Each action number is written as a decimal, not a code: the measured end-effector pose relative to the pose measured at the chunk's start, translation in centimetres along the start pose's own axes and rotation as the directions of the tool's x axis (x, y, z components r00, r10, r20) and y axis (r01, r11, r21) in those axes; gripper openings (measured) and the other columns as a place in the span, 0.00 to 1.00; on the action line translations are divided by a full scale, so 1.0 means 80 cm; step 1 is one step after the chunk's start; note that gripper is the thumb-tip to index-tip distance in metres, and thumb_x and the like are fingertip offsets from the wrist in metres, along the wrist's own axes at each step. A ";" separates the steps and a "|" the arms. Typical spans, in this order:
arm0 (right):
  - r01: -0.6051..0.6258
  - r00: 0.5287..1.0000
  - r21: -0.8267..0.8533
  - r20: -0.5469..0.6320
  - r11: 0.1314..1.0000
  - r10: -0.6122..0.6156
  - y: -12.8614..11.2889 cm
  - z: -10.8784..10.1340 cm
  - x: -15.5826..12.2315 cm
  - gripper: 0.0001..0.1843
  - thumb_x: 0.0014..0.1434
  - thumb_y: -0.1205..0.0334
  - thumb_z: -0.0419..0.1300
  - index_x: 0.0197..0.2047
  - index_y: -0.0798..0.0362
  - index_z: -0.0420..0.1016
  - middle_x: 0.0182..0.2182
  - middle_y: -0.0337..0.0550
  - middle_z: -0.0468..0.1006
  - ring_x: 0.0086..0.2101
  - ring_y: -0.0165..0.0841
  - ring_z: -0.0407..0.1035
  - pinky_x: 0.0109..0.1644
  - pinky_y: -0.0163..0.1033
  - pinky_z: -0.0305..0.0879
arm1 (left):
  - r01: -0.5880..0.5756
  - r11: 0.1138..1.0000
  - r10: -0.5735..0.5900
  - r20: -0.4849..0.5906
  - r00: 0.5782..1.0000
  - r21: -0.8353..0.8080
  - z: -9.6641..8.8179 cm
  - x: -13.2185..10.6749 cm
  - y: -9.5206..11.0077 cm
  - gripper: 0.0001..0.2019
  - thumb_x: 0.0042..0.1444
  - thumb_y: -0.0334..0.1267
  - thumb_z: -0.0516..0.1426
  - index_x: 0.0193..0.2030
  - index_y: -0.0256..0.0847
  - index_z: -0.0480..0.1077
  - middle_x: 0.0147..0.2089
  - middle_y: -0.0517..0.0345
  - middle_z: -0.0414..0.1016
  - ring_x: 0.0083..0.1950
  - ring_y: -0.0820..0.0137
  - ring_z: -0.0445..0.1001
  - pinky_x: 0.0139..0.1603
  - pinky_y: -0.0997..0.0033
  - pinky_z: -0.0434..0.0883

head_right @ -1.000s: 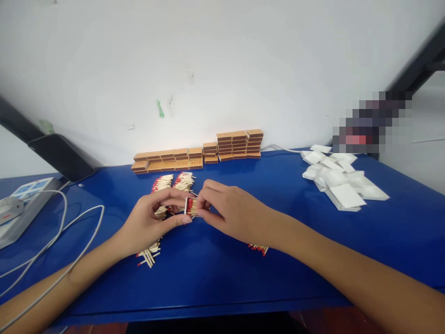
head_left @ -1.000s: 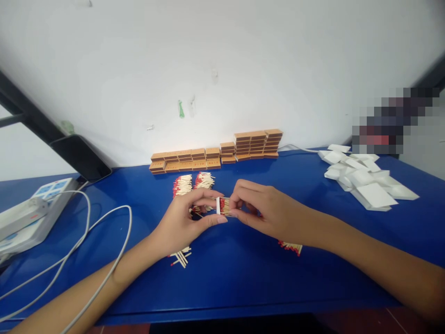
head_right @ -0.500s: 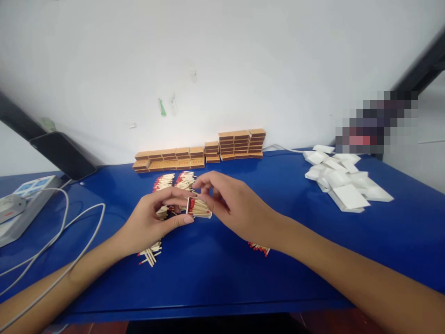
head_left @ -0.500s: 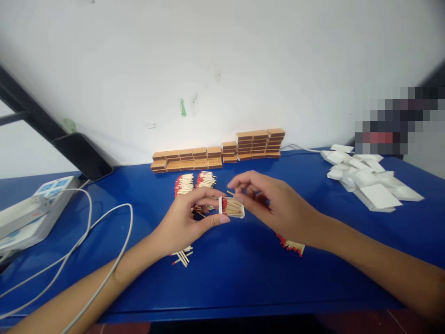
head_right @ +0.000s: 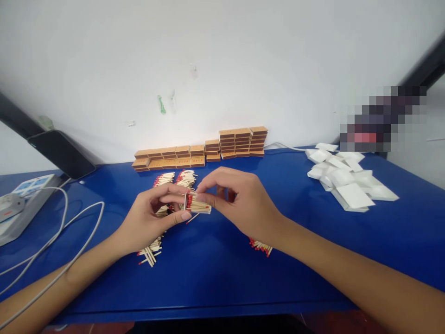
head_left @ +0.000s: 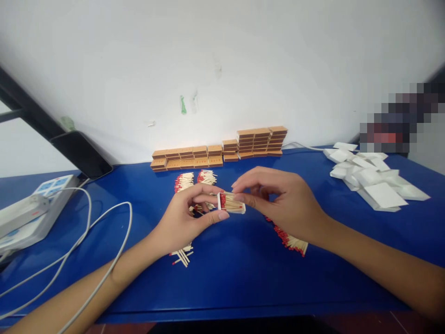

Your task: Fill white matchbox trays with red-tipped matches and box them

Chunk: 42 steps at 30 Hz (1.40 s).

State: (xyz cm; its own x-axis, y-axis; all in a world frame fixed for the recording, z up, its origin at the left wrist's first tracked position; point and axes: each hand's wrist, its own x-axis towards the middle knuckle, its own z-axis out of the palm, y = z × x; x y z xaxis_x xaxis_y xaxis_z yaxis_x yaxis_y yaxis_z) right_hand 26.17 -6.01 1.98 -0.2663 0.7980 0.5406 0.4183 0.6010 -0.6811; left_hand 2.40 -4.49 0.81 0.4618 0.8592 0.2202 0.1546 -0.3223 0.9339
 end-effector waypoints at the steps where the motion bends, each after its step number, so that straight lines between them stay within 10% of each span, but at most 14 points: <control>1: 0.019 1.000 -0.013 0.015 1.000 -0.019 0.001 0.000 0.001 0.07 0.67 0.55 0.68 0.39 0.47 0.85 0.39 0.41 0.83 0.28 0.28 0.69 0.29 0.37 0.65 | 0.005 1.000 -0.005 -0.003 1.000 -0.001 0.000 0.000 0.000 0.19 0.56 0.40 0.73 0.52 0.39 0.77 0.44 0.52 0.87 0.39 0.68 0.83 0.39 0.73 0.76; 20: 0.034 0.915 -0.168 0.403 0.985 0.037 0.001 -0.009 0.002 0.11 0.73 0.55 0.59 0.40 0.51 0.76 0.39 0.40 0.75 0.32 0.29 0.67 0.35 0.37 0.62 | -0.013 1.000 0.013 0.061 0.998 0.004 0.002 0.000 0.005 0.17 0.57 0.35 0.72 0.51 0.38 0.77 0.46 0.51 0.87 0.48 0.63 0.86 0.51 0.68 0.81; 33: 0.031 0.960 -0.200 0.279 0.979 0.027 0.003 -0.013 0.003 0.08 0.74 0.58 0.56 0.43 0.49 0.74 0.35 0.40 0.79 0.33 0.33 0.71 0.38 0.39 0.65 | -0.010 0.997 0.009 0.010 1.000 0.074 -0.002 0.000 -0.002 0.19 0.56 0.43 0.72 0.51 0.40 0.77 0.46 0.51 0.87 0.49 0.60 0.86 0.50 0.65 0.81; 39: 0.050 0.973 -0.146 0.230 0.988 -0.015 0.002 -0.008 0.002 0.23 0.73 0.65 0.53 0.68 0.47 0.68 0.41 0.42 0.78 0.33 0.32 0.71 0.37 0.38 0.68 | -0.029 0.996 0.027 0.031 0.999 0.082 -0.002 0.000 -0.001 0.18 0.58 0.41 0.72 0.53 0.40 0.76 0.44 0.53 0.87 0.47 0.63 0.85 0.48 0.68 0.80; 42: 0.050 0.972 -0.113 0.234 0.992 -0.022 0.002 -0.005 0.001 0.22 0.71 0.66 0.54 0.65 0.47 0.72 0.38 0.41 0.76 0.32 0.31 0.70 0.35 0.37 0.69 | -0.025 0.996 0.021 0.045 0.999 0.085 -0.002 0.000 0.000 0.18 0.59 0.41 0.71 0.53 0.40 0.76 0.44 0.53 0.87 0.46 0.65 0.85 0.47 0.70 0.79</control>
State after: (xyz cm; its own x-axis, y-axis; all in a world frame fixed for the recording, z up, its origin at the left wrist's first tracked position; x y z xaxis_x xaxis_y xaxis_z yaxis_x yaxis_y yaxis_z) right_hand 26.57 -5.88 2.15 -0.4712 0.7727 0.4254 0.5001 0.6313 -0.5927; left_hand 2.29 -4.45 0.86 0.5039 0.8335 0.2266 0.2168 -0.3760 0.9009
